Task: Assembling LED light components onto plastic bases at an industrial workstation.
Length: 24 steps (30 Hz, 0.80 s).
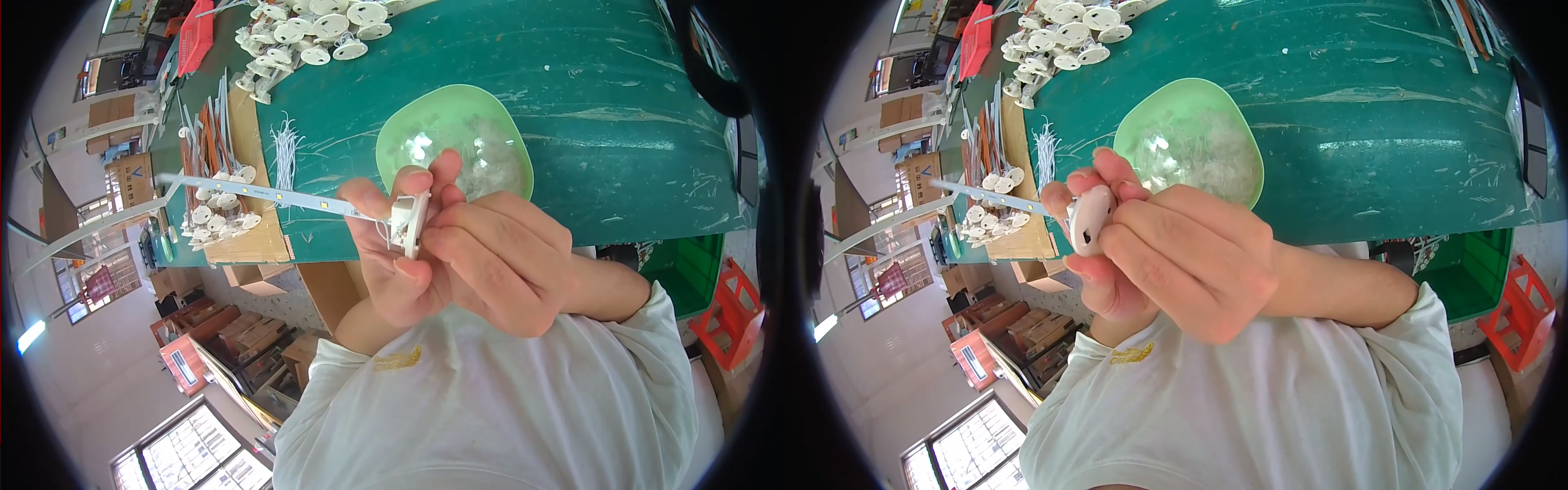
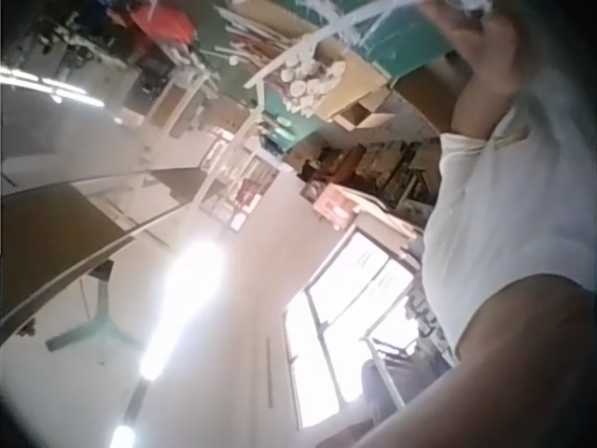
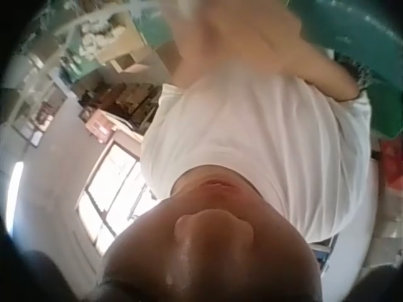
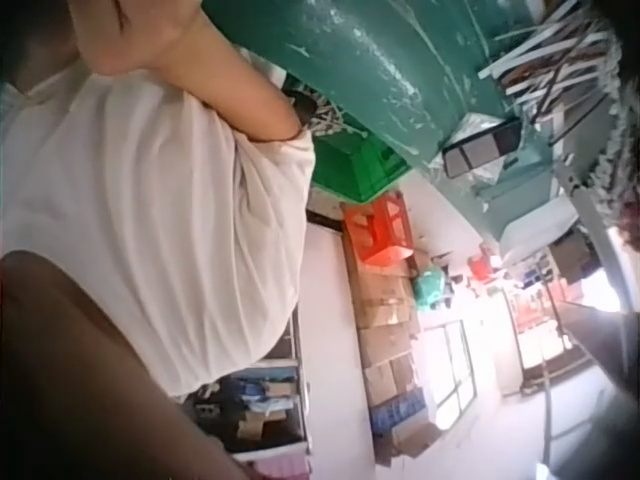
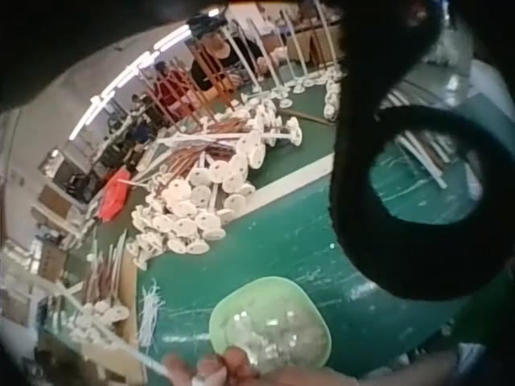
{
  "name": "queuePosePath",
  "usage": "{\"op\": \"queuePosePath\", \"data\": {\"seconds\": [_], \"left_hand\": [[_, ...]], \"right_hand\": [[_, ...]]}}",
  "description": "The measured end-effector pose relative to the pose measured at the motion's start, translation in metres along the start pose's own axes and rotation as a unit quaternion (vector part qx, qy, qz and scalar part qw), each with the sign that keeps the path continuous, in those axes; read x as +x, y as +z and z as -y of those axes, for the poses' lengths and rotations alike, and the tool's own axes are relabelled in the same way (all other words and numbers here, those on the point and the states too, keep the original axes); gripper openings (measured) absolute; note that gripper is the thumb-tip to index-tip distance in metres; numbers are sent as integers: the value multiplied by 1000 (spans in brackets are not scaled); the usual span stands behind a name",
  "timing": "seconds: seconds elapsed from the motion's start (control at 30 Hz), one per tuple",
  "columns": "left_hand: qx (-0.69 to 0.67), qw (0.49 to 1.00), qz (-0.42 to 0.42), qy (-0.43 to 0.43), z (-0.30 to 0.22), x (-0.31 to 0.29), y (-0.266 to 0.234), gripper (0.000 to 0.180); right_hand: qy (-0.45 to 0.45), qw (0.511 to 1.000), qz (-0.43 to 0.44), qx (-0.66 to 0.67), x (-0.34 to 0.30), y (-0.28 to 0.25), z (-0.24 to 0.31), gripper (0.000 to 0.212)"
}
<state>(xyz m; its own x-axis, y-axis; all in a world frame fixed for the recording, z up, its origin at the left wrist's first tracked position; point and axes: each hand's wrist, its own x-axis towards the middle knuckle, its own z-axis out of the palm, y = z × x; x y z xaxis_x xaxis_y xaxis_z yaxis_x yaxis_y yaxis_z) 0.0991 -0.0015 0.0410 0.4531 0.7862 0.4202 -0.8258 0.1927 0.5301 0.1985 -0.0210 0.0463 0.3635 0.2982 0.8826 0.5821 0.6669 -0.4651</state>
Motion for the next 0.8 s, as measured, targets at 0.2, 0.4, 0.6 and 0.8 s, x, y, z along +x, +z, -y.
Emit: {"op": "queuePosePath", "data": {"seconds": [0.2,0.4,0.6,0.8], "left_hand": [[51,998,-33,-23,-7,2,1,49],[78,996,-14,-38,-10,2,7,48],[432,888,-90,-131,-24,3,3,36],[598,796,-54,-82,-25,3,6,34]], "right_hand": [[64,994,45,82,5,-14,-5,18],[95,971,178,131,16,-38,-11,18],[333,899,206,194,27,-63,-20,15],[410,850,184,273,45,-49,-16,23]]}}
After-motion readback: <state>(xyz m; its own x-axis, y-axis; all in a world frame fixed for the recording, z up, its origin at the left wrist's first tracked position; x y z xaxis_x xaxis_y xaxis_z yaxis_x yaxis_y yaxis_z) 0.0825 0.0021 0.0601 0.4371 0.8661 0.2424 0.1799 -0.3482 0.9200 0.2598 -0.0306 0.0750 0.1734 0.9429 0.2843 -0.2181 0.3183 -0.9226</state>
